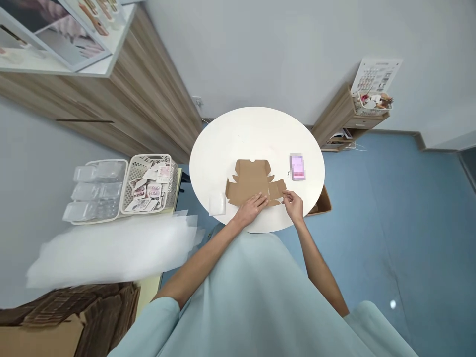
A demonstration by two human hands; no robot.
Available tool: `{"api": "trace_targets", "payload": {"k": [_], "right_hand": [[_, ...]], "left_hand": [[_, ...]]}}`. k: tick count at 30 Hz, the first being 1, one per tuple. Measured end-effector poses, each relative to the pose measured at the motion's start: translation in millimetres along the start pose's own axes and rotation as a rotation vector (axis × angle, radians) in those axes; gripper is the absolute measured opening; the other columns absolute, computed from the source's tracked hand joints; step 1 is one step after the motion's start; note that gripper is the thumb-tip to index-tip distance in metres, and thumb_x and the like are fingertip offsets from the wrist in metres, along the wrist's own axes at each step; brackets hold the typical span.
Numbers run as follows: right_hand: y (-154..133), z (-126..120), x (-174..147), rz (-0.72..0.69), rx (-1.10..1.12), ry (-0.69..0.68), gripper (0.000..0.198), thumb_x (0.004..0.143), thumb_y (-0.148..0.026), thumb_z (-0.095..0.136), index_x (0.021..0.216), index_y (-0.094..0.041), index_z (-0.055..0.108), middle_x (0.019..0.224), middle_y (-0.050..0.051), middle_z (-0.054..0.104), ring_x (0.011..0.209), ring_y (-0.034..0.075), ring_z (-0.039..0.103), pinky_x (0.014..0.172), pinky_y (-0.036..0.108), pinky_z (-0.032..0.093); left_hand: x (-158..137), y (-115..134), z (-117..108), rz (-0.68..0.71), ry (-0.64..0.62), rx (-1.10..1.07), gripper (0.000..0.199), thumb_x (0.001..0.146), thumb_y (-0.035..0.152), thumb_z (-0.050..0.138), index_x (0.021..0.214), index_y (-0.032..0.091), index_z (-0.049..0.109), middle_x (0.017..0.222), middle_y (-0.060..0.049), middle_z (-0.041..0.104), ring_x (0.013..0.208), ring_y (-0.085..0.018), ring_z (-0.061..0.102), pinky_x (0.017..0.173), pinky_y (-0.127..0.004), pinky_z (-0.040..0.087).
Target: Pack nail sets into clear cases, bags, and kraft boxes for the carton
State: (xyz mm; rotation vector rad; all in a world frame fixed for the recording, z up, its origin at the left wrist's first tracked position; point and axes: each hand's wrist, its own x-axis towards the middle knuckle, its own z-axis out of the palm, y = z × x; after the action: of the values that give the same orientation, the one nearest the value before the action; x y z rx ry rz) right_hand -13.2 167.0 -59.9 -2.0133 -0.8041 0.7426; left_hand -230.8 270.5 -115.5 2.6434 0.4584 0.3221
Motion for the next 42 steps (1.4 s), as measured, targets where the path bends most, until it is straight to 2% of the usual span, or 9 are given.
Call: {"api": "trace_targets", "payload": {"k": [5,9,13,17,20,23,29,37,42], "right_hand": [[50,12,0,0.155,-0.035,-0.055,0.031,0.087,-0.031,0.053,0.110,-0.021,0.071,0.098,0.005,0.081,0.080,0.023,0.078,0.090,0.041,0.059],[64,10,-1,0.172,-0.151,-0.094,0.030,0.087,-0.031,0.057,0.111,-0.020,0.071,0.116,0.010,0.078,0.079,0.023,0.075,0.093,0.044,0.059],[48,10,6,-0.005,-0.258,-0.062,0.038,0.095,-0.035,0.055,0.127,-0.018,0.067,0.144,0.018,0.062,0.078,0.022,0.071,0.090,0.046,0.060],[13,33,31,-0.163,-0.326,-0.145,0.041,0.102,-0.031,0.050,0.140,-0.020,0.059,0.155,0.016,0.052,0.104,0.026,0.070,0.099,0.045,0.058],[-9,57,57,-0.128,-0.461,-0.252,0.044,0.101,-0.027,0.054,0.143,-0.017,0.053,0.153,0.019,0.051,0.120,0.031,0.065,0.103,0.047,0.055],[-19,75,81,-0.047,-0.565,-0.364,0.036,0.102,-0.028,0.055,0.135,-0.016,0.056,0.148,0.022,0.052,0.117,0.033,0.066,0.099,0.047,0.056],[-11,83,97,-0.054,-0.592,-0.413,0.031,0.099,-0.025,0.058,0.129,-0.015,0.058,0.147,0.022,0.050,0.105,0.031,0.069,0.099,0.049,0.057],[18,75,83,-0.126,-0.349,-0.408,0.029,0.095,-0.030,0.066,0.122,-0.021,0.062,0.141,0.012,0.051,0.107,0.022,0.072,0.103,0.041,0.059],[32,60,52,-0.146,-0.371,-0.478,0.076,0.079,-0.039,0.089,0.143,-0.025,0.052,0.144,0.013,0.047,0.124,0.031,0.067,0.104,0.047,0.058]], "left_hand": [[3,-3,30,-0.111,-0.210,-0.064,0.056,0.101,0.005,0.044,0.151,0.027,0.060,0.163,-0.010,0.054,0.158,-0.024,0.042,0.128,-0.049,0.041],[-5,-4,34,-0.236,-0.284,-0.134,0.054,0.102,0.015,0.052,0.155,0.028,0.054,0.169,-0.011,0.046,0.160,-0.029,0.038,0.126,-0.051,0.042],[-26,-15,25,-0.407,-0.190,-0.206,0.071,0.098,0.035,0.069,0.162,0.021,0.041,0.173,-0.018,0.037,0.163,-0.034,0.031,0.130,-0.053,0.035],[-44,-28,20,-0.554,-0.157,-0.251,0.082,0.087,0.031,0.082,0.159,0.016,0.045,0.172,-0.022,0.037,0.162,-0.037,0.033,0.131,-0.052,0.034],[-51,-33,21,-0.577,-0.158,-0.290,0.072,0.082,0.023,0.083,0.149,0.017,0.058,0.169,-0.020,0.041,0.160,-0.038,0.037,0.129,-0.052,0.038],[-54,-35,22,-0.585,-0.118,-0.336,0.055,0.083,0.021,0.080,0.137,0.020,0.069,0.170,-0.016,0.043,0.159,-0.036,0.039,0.127,-0.053,0.041],[-57,-39,18,-0.635,-0.096,-0.403,0.027,0.089,0.027,0.074,0.114,0.022,0.082,0.168,-0.009,0.048,0.153,-0.035,0.048,0.127,-0.052,0.042],[-52,-32,15,-0.730,0.026,-0.391,0.025,0.088,0.015,0.063,0.097,0.024,0.084,0.156,-0.005,0.061,0.140,-0.029,0.063,0.119,-0.043,0.051],[-43,-24,14,-0.840,0.139,-0.378,0.025,0.089,0.010,0.057,0.090,0.024,0.078,0.143,-0.004,0.071,0.123,-0.025,0.072,0.108,-0.039,0.058]]}}
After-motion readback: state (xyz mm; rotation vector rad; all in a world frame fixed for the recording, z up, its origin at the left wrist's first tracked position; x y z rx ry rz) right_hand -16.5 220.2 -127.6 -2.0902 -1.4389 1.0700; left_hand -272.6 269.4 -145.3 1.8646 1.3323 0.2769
